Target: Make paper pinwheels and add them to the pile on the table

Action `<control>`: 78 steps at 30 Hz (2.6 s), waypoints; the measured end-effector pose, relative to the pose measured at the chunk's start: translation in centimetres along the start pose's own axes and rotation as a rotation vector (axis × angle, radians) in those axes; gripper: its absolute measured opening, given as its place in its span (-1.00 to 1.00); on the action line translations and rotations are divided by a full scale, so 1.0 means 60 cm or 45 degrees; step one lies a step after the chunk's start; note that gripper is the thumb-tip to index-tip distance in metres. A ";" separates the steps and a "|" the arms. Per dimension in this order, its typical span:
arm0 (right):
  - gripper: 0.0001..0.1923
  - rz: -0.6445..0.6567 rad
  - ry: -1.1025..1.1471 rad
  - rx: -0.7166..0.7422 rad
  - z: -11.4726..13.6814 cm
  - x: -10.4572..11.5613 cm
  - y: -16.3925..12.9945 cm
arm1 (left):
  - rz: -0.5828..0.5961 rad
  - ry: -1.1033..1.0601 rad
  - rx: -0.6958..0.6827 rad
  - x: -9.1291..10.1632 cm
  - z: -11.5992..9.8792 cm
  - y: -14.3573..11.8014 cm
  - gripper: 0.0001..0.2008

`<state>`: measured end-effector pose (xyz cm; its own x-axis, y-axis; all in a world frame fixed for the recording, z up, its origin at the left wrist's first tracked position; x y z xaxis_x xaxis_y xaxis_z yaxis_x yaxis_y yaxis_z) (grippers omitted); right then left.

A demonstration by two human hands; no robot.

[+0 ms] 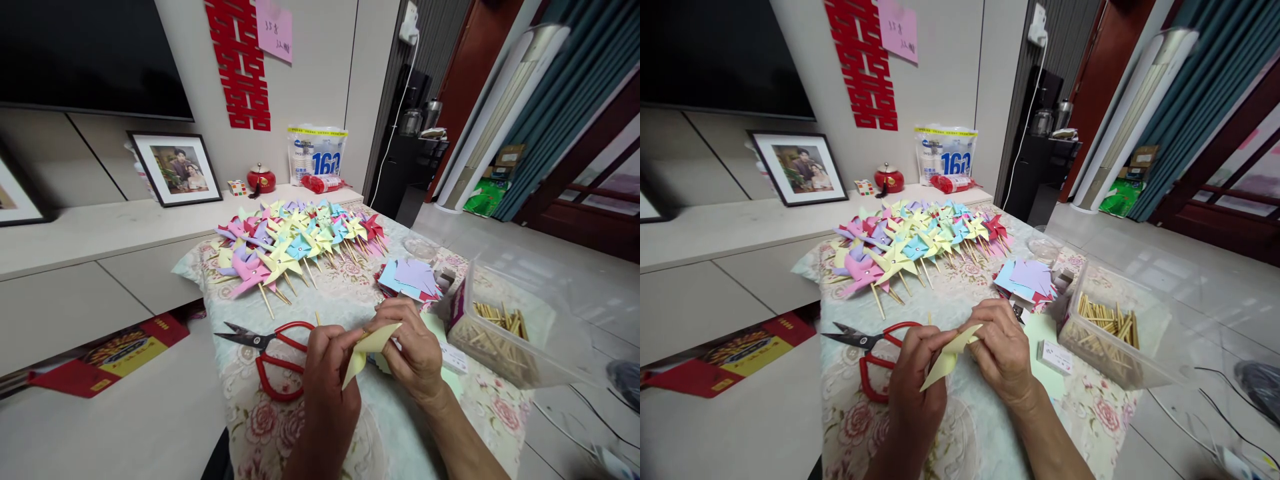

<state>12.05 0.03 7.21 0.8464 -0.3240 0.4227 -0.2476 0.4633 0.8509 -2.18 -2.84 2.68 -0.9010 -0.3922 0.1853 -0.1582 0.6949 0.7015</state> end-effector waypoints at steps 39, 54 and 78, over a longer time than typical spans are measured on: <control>-0.67 0.186 0.197 -0.482 -0.077 -0.019 -0.036 | -0.018 -1.067 1.434 -0.068 0.061 -0.032 -0.75; -0.69 0.172 0.426 -0.656 -0.073 -0.012 -0.035 | 0.059 -0.260 0.771 -0.042 0.075 -0.026 -0.82; -0.91 0.134 0.333 -0.800 -0.069 -0.030 -0.034 | 0.067 -0.370 0.734 -0.046 0.049 -0.021 -0.67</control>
<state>12.97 3.07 3.41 0.9384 -0.0779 0.3366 -0.0812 0.8973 0.4340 -0.68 -0.86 -0.71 -0.9733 -0.2258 -0.0413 -0.2295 0.9526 0.1995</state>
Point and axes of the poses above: each hand's wrist, its own y-axis towards the middle knuckle, its own x-axis out of the back of the hand, z = x × y, the point moved 3 cm from there along y, towards the middle knuckle, and after that the axes turned 2 degrees about -z, right-handed, at the moved point
